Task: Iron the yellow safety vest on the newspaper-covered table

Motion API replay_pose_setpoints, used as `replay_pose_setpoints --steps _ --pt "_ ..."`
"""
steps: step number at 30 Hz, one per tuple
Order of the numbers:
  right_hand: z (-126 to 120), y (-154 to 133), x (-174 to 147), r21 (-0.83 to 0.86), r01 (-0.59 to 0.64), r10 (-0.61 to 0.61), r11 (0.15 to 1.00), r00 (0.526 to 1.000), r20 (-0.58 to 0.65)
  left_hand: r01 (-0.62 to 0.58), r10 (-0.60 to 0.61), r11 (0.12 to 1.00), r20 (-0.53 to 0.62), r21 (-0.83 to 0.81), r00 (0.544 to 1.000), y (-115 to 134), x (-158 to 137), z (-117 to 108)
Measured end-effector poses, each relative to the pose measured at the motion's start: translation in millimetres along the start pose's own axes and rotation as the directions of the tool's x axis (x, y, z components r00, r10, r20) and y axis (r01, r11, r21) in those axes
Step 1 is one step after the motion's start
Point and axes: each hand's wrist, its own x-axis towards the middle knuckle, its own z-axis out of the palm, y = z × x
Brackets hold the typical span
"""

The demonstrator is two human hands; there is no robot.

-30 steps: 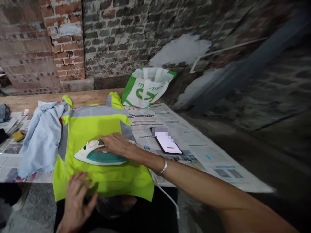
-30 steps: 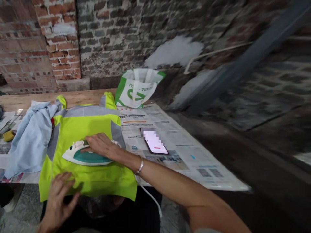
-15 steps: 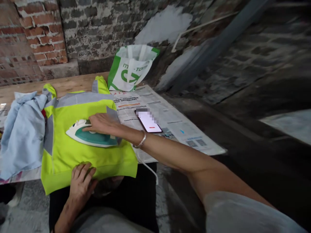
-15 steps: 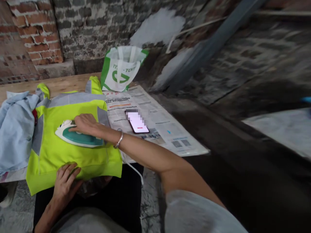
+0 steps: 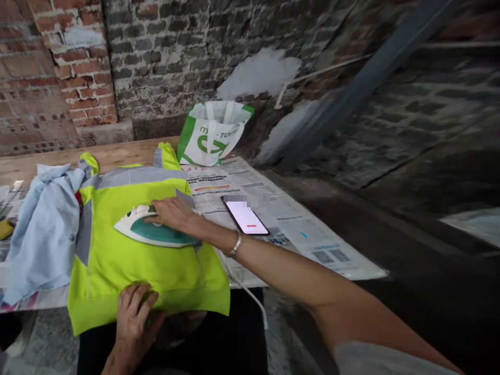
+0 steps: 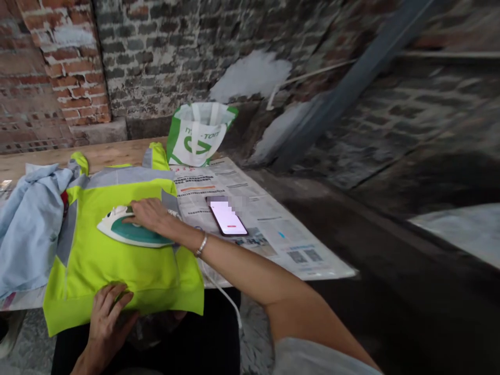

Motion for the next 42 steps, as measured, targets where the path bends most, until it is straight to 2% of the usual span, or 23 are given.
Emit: replay_pose_setpoints --steps 4,8,11,13,17,21,25,28,30,34,42 --pt "2 34 63 -0.033 -0.029 0.027 0.999 0.997 -0.07 0.017 -0.017 1.0 -0.041 -0.005 0.999 5 -1 3" --pt "0 64 119 -0.031 -0.058 0.056 0.998 0.996 -0.074 0.066 -0.067 0.998 -0.06 -0.024 0.996 9 -2 6" --pt "-2 77 144 -0.014 -0.128 0.127 0.992 0.989 -0.07 0.069 -0.071 0.997 -0.083 -0.025 0.994 11 0 7" --pt "-3 80 147 0.005 -0.126 0.127 0.992 0.99 -0.054 0.056 -0.058 0.998 -0.081 -0.021 0.995 11 2 6" --pt "-3 71 118 0.023 -0.014 0.014 1.0 1.0 0.01 0.042 -0.045 0.999 -0.102 -0.03 0.994 10 4 6" --pt "-3 41 58 0.014 0.124 -0.125 0.992 0.99 0.059 0.013 -0.017 0.999 -0.114 -0.033 0.993 7 -3 11" --pt "1 8 1 0.024 0.222 -0.224 0.975 0.969 0.102 0.039 -0.042 0.999 -0.128 -0.031 0.991 6 -9 17" --pt "4 -6 -18 0.003 0.257 -0.256 0.966 0.962 0.099 0.039 -0.042 0.999 -0.136 -0.023 0.99 5 -10 18" --pt "5 -8 -16 -0.018 0.248 -0.246 0.969 0.966 0.082 0.028 -0.03 0.999 -0.137 -0.018 0.99 6 -10 18" --pt "5 -2 24 -0.053 0.147 -0.146 0.988 0.989 0.02 0.051 -0.057 0.998 -0.154 -0.04 0.986 8 -15 23" --pt "1 18 147 -0.006 -0.088 0.087 0.996 0.993 -0.079 0.097 -0.108 0.994 -0.23 -0.057 0.967 11 -23 40"
